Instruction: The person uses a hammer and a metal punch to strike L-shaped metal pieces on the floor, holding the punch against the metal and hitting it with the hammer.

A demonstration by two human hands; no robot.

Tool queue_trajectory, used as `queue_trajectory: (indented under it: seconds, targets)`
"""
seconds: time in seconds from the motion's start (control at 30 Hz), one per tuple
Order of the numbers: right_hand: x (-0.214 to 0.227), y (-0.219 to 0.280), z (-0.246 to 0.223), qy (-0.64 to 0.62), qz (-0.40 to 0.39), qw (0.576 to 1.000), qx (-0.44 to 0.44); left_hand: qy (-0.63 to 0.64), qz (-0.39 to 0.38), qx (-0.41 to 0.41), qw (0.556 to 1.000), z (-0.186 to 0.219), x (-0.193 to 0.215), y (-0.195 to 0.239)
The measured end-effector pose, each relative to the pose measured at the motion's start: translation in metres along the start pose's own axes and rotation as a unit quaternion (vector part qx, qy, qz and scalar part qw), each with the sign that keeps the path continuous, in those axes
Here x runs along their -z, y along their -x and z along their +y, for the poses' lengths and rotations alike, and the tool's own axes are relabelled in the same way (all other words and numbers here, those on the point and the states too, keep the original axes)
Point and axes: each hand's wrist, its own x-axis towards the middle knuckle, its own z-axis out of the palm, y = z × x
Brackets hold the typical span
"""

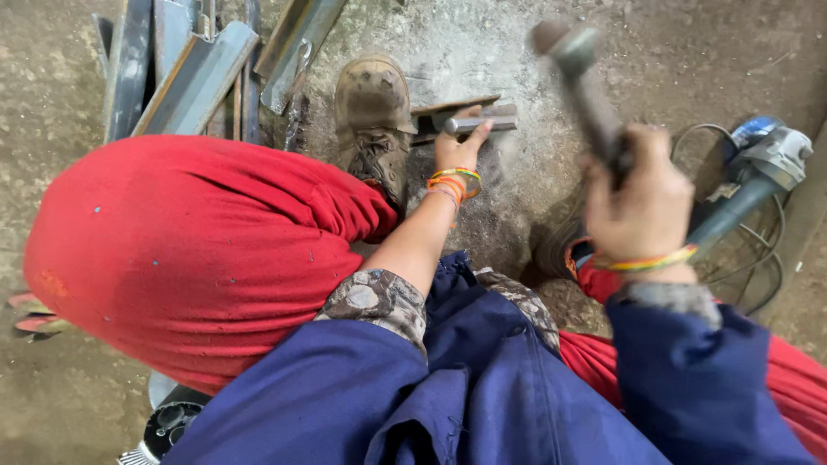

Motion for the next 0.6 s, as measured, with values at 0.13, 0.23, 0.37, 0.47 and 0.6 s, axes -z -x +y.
queue_trajectory:
  seconds: [0.13, 0.23, 0.37, 0.47, 0.6]
  targets:
    - [-0.027, 0.011, -0.044, 0.042, -0.110, 0.991, 0.065, -0.140, -0.041, 0.038, 0.989, 0.002, -0.008, 0.001]
    - [-0.055, 0.007, -0.043, 0.139, -0.212, 0.967, 0.021, -0.230, -0.054, 0.144, 0.961, 0.010, -0.009, 0.016]
    - [-0.069, 0.009, -0.040, 0.104, -0.220, 0.968, -0.052, -0.058, -0.059, 0.058, 0.995, 0.005, -0.015, 0.031]
    - [-0.061, 0.022, -0.050, 0.030, -0.171, 0.985, -0.024, -0.018, -0.026, 0.004, 1.000, -0.002, -0.019, 0.038]
    - [-0.054, 0.024, -0.056, -0.031, -0.131, 0.991, -0.026, -0.191, 0.069, 0.061, 0.977, 0.024, -0.005, 0.028]
